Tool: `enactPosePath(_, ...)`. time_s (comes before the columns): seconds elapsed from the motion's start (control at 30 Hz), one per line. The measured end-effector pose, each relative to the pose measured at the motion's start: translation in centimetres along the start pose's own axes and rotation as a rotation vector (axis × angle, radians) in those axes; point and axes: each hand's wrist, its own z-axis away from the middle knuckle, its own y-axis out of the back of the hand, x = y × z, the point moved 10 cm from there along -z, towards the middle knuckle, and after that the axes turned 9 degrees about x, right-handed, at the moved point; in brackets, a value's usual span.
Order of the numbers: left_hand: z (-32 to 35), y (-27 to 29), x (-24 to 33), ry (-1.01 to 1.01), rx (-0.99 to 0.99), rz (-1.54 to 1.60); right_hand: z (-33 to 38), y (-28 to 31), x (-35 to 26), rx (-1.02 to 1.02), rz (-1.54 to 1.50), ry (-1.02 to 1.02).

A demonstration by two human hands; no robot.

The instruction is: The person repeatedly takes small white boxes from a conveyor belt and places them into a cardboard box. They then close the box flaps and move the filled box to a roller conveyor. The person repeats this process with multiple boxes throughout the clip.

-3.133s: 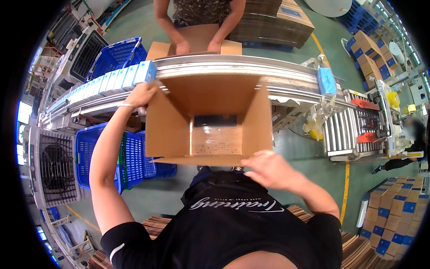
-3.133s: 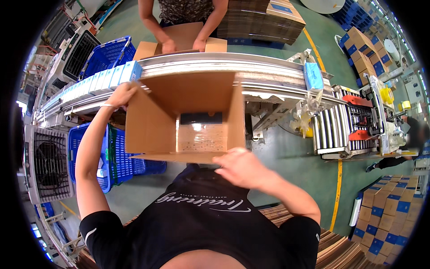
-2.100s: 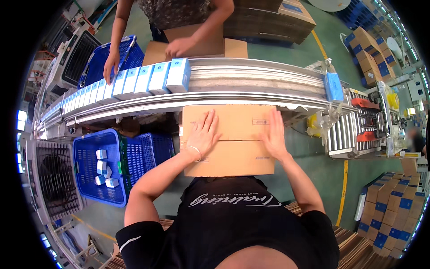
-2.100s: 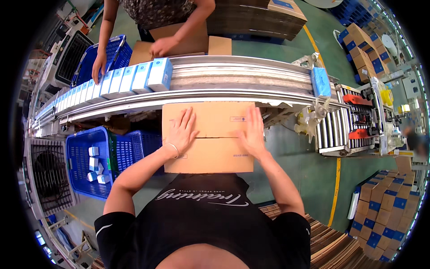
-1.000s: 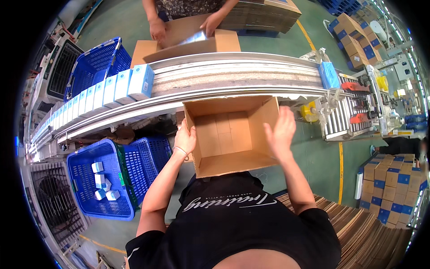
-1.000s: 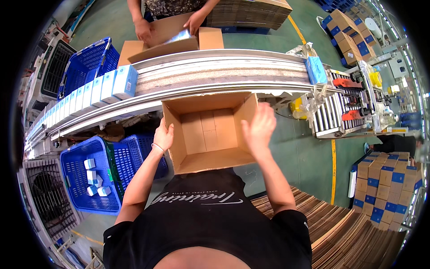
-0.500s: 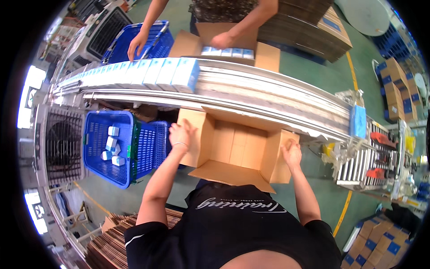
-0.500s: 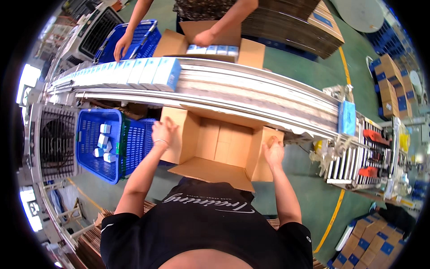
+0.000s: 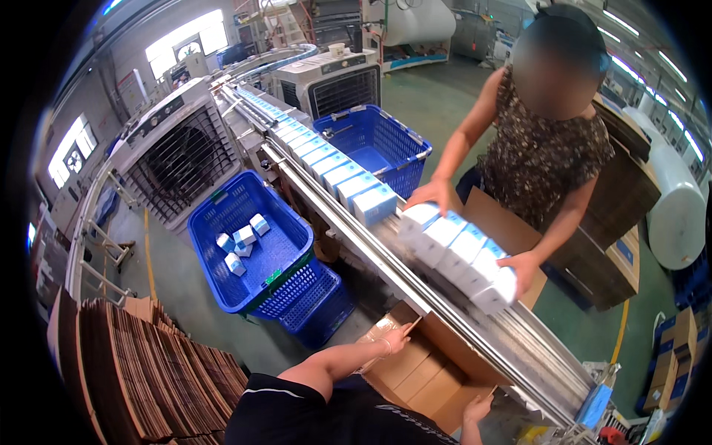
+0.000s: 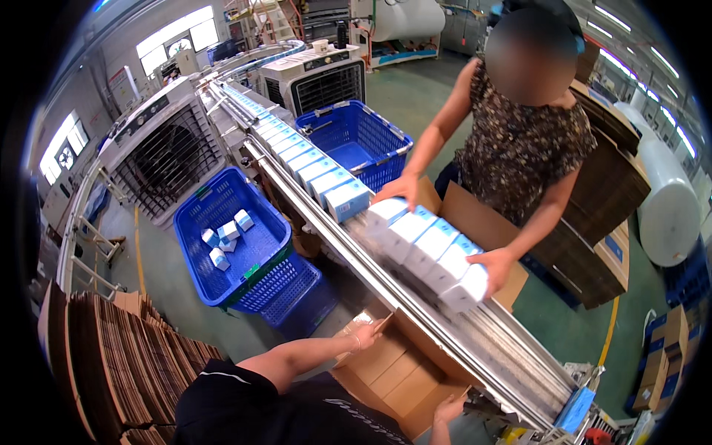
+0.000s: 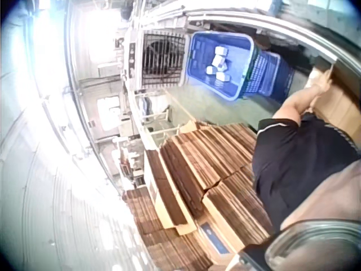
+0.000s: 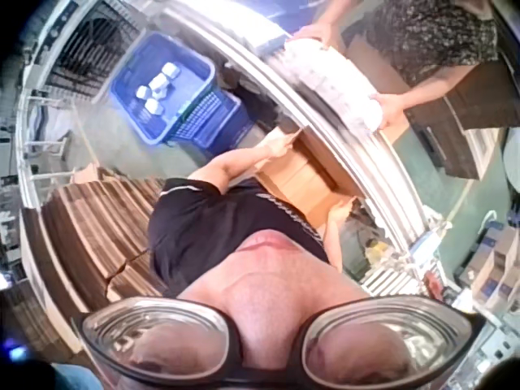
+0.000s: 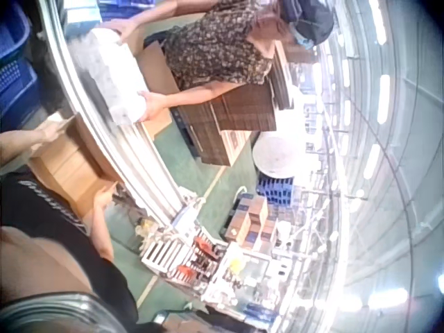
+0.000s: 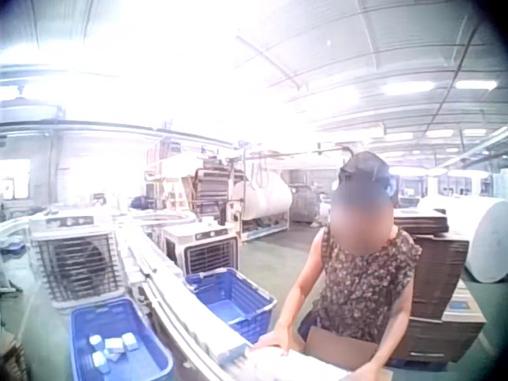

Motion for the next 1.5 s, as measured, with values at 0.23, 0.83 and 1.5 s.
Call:
enactPosePath(0.23, 5.1, 2.3, -0.4, 0.180, -0.260, -0.314, -0.3, 0.0, 0.5, -0.040, 0.066, 0.077)
enactPosePath(0.83, 5.3, -2.3, -6.7, 0.233, -0.213, -0.098, 0.7, -0.5, 2.0, -0.035, -0.139, 0.050)
enactPosePath(1.5, 10.1, 1.0, -10.2, 0.503, -0.347, 0.565, 1.4, 0.6, 0.5, -0.018, -0.057, 0.033)
